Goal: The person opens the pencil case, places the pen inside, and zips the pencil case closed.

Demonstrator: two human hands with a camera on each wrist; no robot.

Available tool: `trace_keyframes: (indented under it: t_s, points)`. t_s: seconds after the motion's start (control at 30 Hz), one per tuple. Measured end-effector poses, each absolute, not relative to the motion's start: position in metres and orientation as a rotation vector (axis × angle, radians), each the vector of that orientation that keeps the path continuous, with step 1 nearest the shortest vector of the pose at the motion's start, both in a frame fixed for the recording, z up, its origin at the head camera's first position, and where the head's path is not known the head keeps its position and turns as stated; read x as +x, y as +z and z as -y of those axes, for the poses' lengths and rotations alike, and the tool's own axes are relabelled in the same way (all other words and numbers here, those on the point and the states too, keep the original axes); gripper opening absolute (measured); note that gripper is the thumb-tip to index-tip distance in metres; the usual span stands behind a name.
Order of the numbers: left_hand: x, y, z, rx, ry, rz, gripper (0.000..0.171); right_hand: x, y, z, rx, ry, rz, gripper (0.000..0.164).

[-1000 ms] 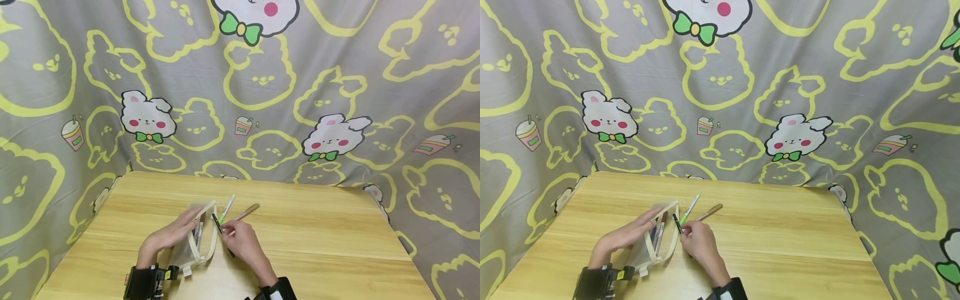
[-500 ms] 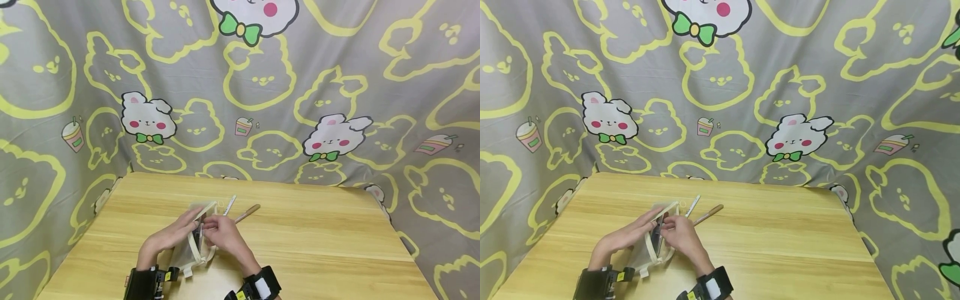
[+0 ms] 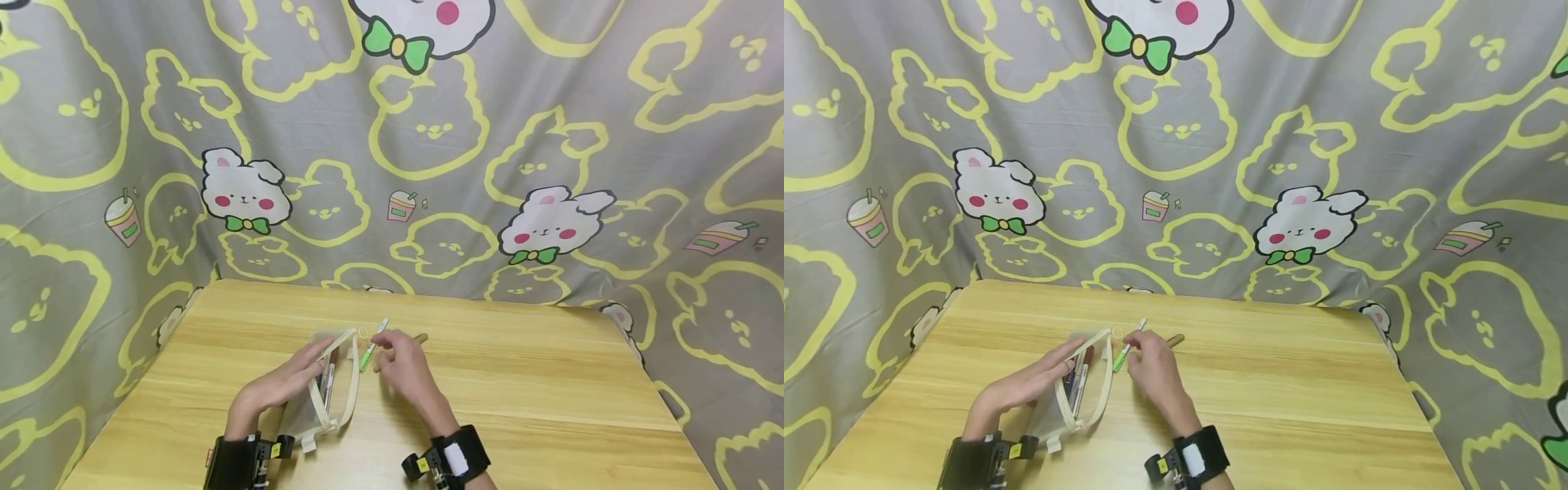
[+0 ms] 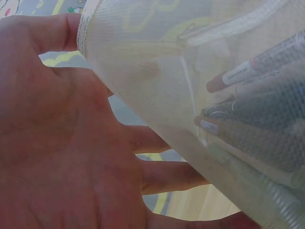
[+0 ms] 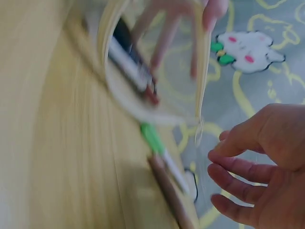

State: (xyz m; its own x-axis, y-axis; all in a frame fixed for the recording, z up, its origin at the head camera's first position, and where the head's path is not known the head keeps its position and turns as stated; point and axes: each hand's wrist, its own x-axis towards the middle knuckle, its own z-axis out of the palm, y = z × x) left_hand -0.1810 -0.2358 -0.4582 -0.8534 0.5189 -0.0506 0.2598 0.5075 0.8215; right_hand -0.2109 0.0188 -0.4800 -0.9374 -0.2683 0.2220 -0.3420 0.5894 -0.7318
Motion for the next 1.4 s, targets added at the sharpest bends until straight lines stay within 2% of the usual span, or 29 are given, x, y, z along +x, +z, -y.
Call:
trace_keyframes:
  t_s: [0.2, 0.43, 0.6, 0.97, 1.4]
  points:
    - [-0.180, -0.456, 0.235, 0.642, 1.270, -2.445, 0.059, -0.230, -0.495, -0.046, 0.637, 0.883, 2.782, 0.035]
    - [-0.181, -0.458, 0.234, 0.609, 1.252, -2.457, 0.059, -0.238, -0.511, -0.062, 0.769, 0.727, 2.731, 0.022]
    - [-0.181, -0.460, 0.234, 0.589, 1.245, -2.447, 0.059, -0.234, -0.517, -0.063, 0.733, 0.676, 2.733, 0.014]
    - [-0.181, -0.460, 0.234, 0.601, 1.265, -2.436, 0.059, -0.227, -0.512, -0.065, 0.658, 0.656, 2.811, 0.010]
    - [-0.180, -0.458, 0.233, 0.577, 1.237, -2.459, 0.058, -0.217, -0.490, -0.070, 0.592, 0.872, 2.844, 0.010]
